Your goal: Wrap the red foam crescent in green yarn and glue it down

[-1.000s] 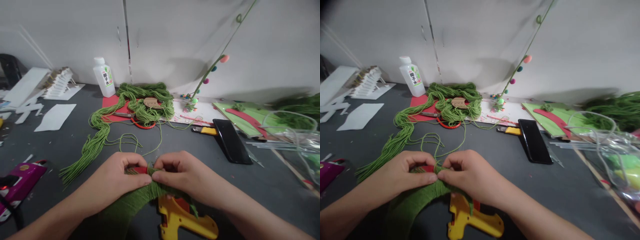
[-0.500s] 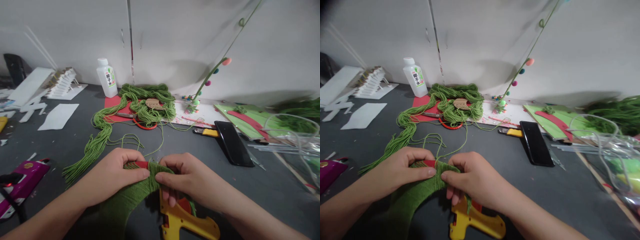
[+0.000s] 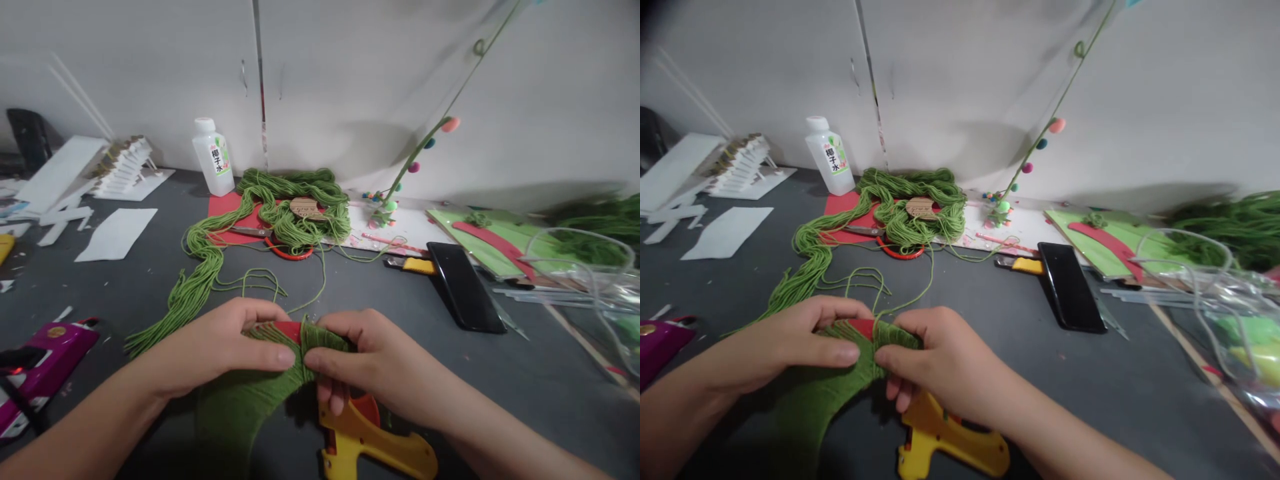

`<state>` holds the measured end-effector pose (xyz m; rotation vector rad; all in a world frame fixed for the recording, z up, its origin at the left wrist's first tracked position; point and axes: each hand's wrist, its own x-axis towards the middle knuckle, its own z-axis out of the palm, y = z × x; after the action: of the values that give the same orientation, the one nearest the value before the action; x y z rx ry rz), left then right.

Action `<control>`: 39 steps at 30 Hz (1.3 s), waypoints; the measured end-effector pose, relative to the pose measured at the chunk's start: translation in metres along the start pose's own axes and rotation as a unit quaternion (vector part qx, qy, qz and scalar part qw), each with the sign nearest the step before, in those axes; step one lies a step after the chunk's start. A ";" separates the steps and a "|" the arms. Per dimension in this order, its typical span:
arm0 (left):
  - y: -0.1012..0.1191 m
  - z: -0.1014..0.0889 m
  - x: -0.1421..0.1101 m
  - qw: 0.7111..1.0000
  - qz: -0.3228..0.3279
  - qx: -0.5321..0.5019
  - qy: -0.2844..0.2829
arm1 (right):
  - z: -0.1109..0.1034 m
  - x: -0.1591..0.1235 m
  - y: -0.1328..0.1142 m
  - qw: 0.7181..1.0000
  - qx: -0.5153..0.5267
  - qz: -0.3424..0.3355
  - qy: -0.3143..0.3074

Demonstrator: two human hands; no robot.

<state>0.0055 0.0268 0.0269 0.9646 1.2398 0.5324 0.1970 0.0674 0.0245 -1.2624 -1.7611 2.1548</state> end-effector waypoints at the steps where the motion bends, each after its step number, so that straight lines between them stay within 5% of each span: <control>1: -0.003 -0.002 0.001 0.999 -0.012 -0.025 -0.029 | 0.001 -0.001 0.000 1.000 0.001 -0.003 0.008; 4: -0.006 -0.001 0.002 0.998 0.003 -0.019 -0.063 | 0.002 -0.002 -0.002 0.999 -0.034 -0.015 0.017; 8: 0.000 0.009 -0.004 0.994 0.015 0.103 0.029 | -0.004 -0.002 -0.002 0.989 -0.144 -0.037 0.004; 11: 0.006 0.013 -0.008 0.990 -0.012 0.132 0.038 | -0.013 -0.001 -0.003 0.981 -0.180 -0.068 -0.021; 17: 0.004 0.014 -0.008 0.992 -0.013 0.129 0.007 | -0.022 0.001 -0.004 0.968 -0.136 -0.192 0.090; 22: 0.006 0.014 -0.008 0.985 0.013 0.167 0.037 | -0.020 0.003 -0.002 0.982 -0.085 -0.165 -0.018; 31: 0.012 0.014 -0.011 0.976 0.050 0.211 -0.017 | -0.022 0.003 -0.004 0.978 -0.110 -0.175 0.007; 39: 0.009 0.014 -0.009 0.970 0.066 0.234 -0.009 | -0.017 0.001 -0.003 0.969 -0.134 -0.206 0.029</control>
<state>0.0180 0.0202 0.0399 1.4546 1.3187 0.3355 0.2058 0.0823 0.0266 -0.8840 -2.1172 1.6809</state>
